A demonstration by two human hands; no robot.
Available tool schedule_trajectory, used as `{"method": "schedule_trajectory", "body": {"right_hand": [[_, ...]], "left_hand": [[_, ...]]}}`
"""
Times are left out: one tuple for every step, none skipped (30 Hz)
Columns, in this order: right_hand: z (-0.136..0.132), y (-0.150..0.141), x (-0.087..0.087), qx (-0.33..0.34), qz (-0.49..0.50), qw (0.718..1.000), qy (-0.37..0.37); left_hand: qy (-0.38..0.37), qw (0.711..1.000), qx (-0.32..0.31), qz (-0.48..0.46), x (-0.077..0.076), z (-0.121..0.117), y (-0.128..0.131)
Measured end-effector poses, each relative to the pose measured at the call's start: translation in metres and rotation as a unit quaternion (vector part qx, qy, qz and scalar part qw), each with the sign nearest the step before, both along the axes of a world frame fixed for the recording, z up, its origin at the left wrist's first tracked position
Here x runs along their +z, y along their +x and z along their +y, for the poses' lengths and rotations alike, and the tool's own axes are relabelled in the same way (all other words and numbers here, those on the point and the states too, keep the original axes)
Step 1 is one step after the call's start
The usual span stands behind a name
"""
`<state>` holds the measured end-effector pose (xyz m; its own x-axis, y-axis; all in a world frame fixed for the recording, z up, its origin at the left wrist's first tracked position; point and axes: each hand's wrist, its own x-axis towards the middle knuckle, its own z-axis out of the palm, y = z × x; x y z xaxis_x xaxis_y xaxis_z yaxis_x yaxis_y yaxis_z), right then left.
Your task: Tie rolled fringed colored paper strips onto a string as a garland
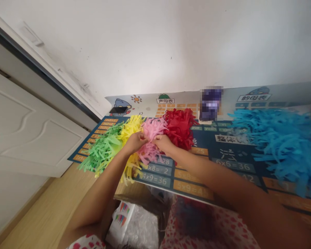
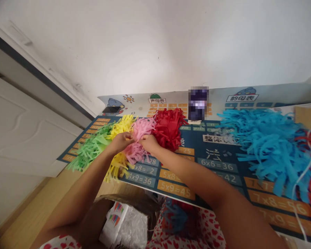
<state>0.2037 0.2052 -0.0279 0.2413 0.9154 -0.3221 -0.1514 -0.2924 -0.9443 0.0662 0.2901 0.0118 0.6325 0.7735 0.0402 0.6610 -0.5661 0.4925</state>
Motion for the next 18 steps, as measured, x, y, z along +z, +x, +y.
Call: {"method": "schedule_trajectory", "body": {"right_hand": [[-0.0004, -0.0001, 0.0001, 0.0, 0.0, 1.0, 0.0], [-0.0007, -0.0001, 0.0, 0.001, 0.0, 1.0, 0.001], [-0.001, 0.0001, -0.0002, 0.001, 0.0, 1.0, 0.001], [-0.0012, 0.0002, -0.0006, 0.001, -0.001, 1.0, 0.001], [-0.0014, 0.0005, -0.0011, 0.0, -0.002, 1.0, 0.002], [-0.0016, 0.0007, -0.0015, -0.001, -0.004, 1.0, 0.002], [-0.0018, 0.001, -0.0018, -0.001, -0.006, 1.0, 0.003], [-0.0019, 0.0012, -0.0019, -0.002, -0.008, 1.0, 0.003], [-0.0019, 0.0012, -0.0019, -0.002, -0.01, 1.0, 0.004], [-0.0018, 0.0012, -0.0018, 0.0, -0.014, 1.0, 0.004], [-0.0017, 0.0011, -0.0017, 0.001, -0.018, 1.0, 0.005], [-0.0013, 0.0009, -0.0018, 0.003, -0.023, 1.0, 0.005], [-0.0008, 0.0006, -0.002, 0.006, -0.031, 0.999, 0.006], [-0.0003, 0.0003, -0.0025, 0.008, -0.04, 0.999, 0.006], [0.0003, 0.0, -0.0033, 0.011, -0.052, 0.999, 0.007], [0.0007, -0.0001, -0.0042, 0.015, -0.066, 0.998, 0.008], [0.0007, -0.0001, -0.0051, 0.019, -0.082, 0.996, 0.009], [0.0001, 0.0002, -0.0056, 0.022, -0.101, 0.995, 0.011]], "left_hand": [[-0.001, 1.0, 0.0, -0.005, -0.0002, -0.0007, -0.0002], [-0.002, 1.0, 0.0, -0.009, -0.0002, -0.0015, -0.0005], [-0.003, 1.0, 0.0, -0.014, -0.0001, -0.0022, -0.0008], [-0.004, 1.0, -0.002, -0.018, 0.0, -0.0028, -0.0013], [-0.006, 1.0, -0.003, -0.022, 0.0002, -0.0033, -0.0019], [-0.007, 1.0, -0.004, -0.025, 0.0002, -0.0037, -0.0025], [-0.009, 1.0, -0.004, -0.027, 0.0001, -0.004, -0.0031], [-0.011, 1.0, -0.004, -0.029, -0.0001, -0.004, -0.0037], [-0.012, 0.999, -0.003, -0.029, -0.0004, -0.0039, -0.0041], [-0.014, 0.999, -0.002, -0.029, -0.0008, -0.0037, -0.0044], [-0.016, 0.999, -0.002, -0.029, -0.0013, -0.0033, -0.0045], [-0.018, 0.999, -0.002, -0.029, -0.0018, -0.0028, -0.0045], [-0.02, 0.999, -0.002, -0.028, -0.0022, -0.0023, -0.0044], [-0.023, 0.999, -0.004, -0.028, -0.0026, -0.0019, -0.0043], [-0.027, 0.999, -0.006, -0.027, -0.0029, -0.0015, -0.0044], [-0.03, 0.999, -0.008, -0.026, -0.0031, -0.0012, -0.0046], [-0.033, 0.999, -0.01, -0.024, -0.0033, -0.0011, -0.0051], [-0.035, 0.999, -0.01, -0.02, -0.0035, -0.0011, -0.0059]]}}
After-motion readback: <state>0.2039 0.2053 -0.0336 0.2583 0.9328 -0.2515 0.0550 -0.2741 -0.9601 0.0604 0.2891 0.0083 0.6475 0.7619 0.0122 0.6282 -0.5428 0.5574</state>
